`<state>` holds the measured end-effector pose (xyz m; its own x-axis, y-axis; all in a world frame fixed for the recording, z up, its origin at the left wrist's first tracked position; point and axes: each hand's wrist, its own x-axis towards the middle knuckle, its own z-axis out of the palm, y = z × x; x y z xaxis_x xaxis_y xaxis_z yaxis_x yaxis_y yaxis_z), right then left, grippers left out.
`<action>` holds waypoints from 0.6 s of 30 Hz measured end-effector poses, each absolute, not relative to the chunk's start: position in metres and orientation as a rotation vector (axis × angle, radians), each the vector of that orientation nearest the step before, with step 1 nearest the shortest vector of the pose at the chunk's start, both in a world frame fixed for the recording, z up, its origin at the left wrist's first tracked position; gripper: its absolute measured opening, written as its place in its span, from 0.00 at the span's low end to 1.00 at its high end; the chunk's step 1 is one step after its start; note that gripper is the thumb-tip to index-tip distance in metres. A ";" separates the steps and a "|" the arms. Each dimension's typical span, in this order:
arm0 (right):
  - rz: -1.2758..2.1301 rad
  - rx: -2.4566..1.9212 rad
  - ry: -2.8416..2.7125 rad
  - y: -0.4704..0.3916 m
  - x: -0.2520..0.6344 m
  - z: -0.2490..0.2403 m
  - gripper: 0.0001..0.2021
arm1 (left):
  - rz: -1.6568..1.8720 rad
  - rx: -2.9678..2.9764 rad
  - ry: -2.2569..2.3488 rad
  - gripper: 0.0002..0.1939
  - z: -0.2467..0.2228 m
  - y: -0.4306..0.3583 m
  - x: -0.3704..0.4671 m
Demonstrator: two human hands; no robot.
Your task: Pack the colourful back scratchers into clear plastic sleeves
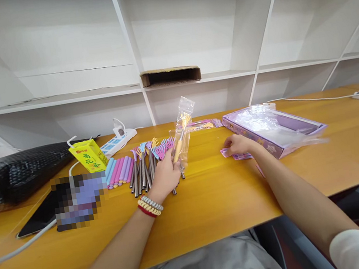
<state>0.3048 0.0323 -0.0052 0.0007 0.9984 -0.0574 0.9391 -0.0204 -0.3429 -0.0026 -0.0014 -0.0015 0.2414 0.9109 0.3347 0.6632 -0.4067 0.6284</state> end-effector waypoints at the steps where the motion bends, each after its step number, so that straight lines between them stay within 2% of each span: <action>1: 0.413 -2.054 -2.050 0.032 0.304 -0.005 0.20 | 0.938 2.188 1.469 0.25 -0.003 -0.001 -0.002; 8: 0.334 -2.036 -2.027 0.037 0.302 -0.014 0.16 | 0.835 2.297 1.481 0.23 -0.006 -0.001 -0.002; 14: 0.026 -1.927 -1.764 0.045 0.307 -0.016 0.19 | 0.765 2.394 1.477 0.23 -0.006 -0.002 -0.002; 18: 0.084 -1.975 -1.702 0.043 0.320 -0.010 0.14 | 0.739 2.416 1.517 0.23 -0.007 -0.001 -0.003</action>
<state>0.3203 0.0432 -0.0098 0.2058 0.9358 0.2861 0.9030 -0.0690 -0.4240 -0.0026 -0.0007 -0.0069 0.3501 0.8848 0.3074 0.7878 -0.4557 0.4145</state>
